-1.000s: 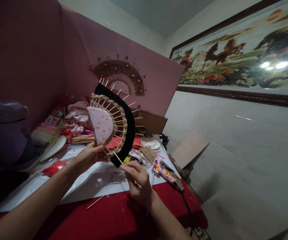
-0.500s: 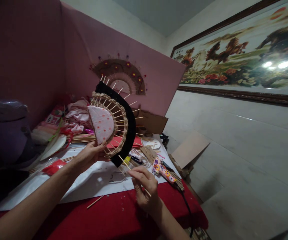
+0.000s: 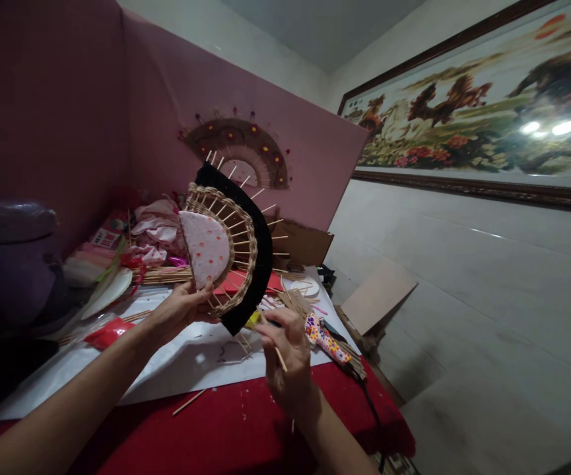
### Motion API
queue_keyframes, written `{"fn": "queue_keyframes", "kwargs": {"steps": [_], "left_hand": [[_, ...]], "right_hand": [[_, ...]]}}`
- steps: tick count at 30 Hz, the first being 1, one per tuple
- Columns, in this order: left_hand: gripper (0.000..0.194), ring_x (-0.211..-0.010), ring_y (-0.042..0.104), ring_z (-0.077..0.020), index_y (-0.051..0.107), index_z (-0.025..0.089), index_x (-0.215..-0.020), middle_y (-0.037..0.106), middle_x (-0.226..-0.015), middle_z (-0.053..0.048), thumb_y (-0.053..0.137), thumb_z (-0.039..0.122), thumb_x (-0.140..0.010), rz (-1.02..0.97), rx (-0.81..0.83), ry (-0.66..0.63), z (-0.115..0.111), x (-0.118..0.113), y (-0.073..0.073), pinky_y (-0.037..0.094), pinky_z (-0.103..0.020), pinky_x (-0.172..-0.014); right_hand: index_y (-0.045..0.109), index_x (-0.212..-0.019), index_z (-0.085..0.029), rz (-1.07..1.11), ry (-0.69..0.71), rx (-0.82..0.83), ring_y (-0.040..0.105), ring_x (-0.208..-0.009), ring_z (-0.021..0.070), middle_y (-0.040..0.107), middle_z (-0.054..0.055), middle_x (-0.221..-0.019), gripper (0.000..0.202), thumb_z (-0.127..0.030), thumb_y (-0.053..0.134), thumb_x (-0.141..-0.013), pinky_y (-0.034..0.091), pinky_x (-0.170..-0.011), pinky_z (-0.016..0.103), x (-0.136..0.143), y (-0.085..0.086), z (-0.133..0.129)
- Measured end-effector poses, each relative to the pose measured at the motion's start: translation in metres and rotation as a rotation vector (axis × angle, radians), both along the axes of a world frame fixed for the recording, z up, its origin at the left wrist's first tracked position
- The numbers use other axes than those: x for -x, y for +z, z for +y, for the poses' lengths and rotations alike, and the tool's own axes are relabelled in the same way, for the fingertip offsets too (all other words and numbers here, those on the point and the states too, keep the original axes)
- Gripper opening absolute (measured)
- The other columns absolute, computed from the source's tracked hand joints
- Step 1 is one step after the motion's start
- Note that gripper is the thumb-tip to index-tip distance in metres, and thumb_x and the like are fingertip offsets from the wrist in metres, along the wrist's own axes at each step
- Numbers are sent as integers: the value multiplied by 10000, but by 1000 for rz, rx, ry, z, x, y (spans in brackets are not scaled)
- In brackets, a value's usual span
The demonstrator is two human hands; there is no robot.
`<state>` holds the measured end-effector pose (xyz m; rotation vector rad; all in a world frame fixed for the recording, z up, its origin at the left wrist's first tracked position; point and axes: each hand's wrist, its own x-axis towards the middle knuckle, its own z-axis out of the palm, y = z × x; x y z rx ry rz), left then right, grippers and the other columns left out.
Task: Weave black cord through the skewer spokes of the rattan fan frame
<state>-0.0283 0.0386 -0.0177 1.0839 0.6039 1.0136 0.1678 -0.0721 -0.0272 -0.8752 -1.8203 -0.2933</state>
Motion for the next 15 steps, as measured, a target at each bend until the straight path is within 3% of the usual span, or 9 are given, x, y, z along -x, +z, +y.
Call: {"fn": "queue_keyframes", "kwargs": {"steps": [3,7,11,15], "left_hand": [[485,-640,660,-227,516,117,-1064,685,-824,-142,690,362,-684,4,-3,12,-3,0,2,540,-342,-529],[442,-662,662,-227,530,130,-1035,684,-852,-136,678,371,-696,22,-23,-1,-4,0,3,536,-345,-545],[428,-681,661,-229,536,127,-1025,678,-845,-130,658,391,-711,39,-36,3,-4,0,2,529,-338,-549],[424,-677,655,-224,525,122,-1037,673,-846,-131,643,385,-726,53,-43,21,-5,1,3,527,-340,-547]], "right_hand": [[547,-1032,-220,-44,-34,42,518,-942,202,510,79,-991,321,-43,385,-818,442,-797,366,6,7,9],[596,-986,-222,-119,-114,198,506,-800,178,500,54,-875,302,-57,426,-799,425,-707,319,21,12,39],[644,-844,-215,-138,-39,252,471,-863,188,489,45,-882,249,-56,469,-766,401,-770,336,29,14,67],[647,-829,-211,-102,5,223,450,-882,197,485,51,-897,267,-44,451,-759,383,-786,361,28,8,73]]}}
